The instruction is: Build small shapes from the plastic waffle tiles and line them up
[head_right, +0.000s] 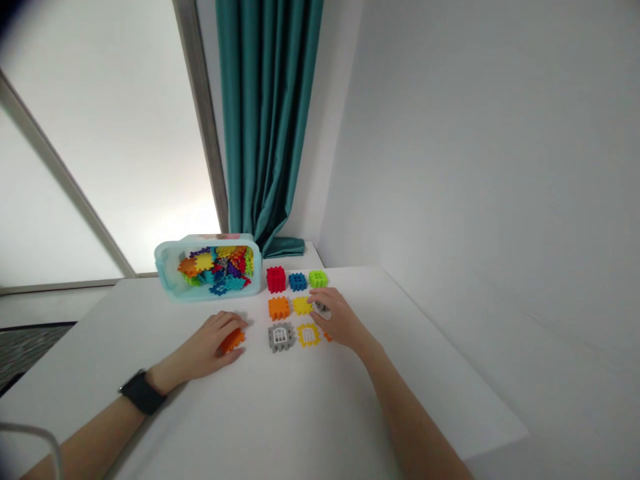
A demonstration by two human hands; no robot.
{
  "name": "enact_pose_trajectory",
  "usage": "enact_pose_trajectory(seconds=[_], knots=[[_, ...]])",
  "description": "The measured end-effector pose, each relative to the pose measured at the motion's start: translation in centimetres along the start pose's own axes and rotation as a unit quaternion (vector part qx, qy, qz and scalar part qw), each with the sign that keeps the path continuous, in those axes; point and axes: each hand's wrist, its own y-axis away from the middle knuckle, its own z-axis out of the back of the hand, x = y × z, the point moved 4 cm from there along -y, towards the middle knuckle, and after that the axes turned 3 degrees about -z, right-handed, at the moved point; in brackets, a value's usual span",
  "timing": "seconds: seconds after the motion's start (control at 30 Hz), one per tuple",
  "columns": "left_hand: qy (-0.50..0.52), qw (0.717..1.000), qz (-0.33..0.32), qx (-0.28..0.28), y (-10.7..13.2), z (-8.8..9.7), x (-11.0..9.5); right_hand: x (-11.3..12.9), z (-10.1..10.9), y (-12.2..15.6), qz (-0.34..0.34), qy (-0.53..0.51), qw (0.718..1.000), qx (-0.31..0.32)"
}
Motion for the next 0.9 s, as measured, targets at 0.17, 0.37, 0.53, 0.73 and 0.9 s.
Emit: enact_pose_trajectory(seconds=[0.17,0.37,0.53,0.73,0.9], knots=[[-0.006,1.000,0.023,0.008,1.0,1.2,1.3,4.8,-2.5,-1.2,0.065,0.027,0.996,0.059],[-0.006,0.999,0.047,0.025,1.6,2.3,2.7,10.7,-6.2,-2.7,0.116,0.054,0.983,0.132],[0.002,0.999,0.045,0.014,1.5,2.3,2.8,13.2,-9.2,-2.2,0.132,0.089,0.971,0.178],[-0.016,1.000,0.021,-0.006,1.1,1.3,1.5,13.2,-10.3,-0.6,0.118,0.112,0.974,0.156],[-0.064,0.998,-0.005,-0.023,0.7,1.2,0.1,13.4,-10.1,0.1,0.116,0.116,0.979,0.118]])
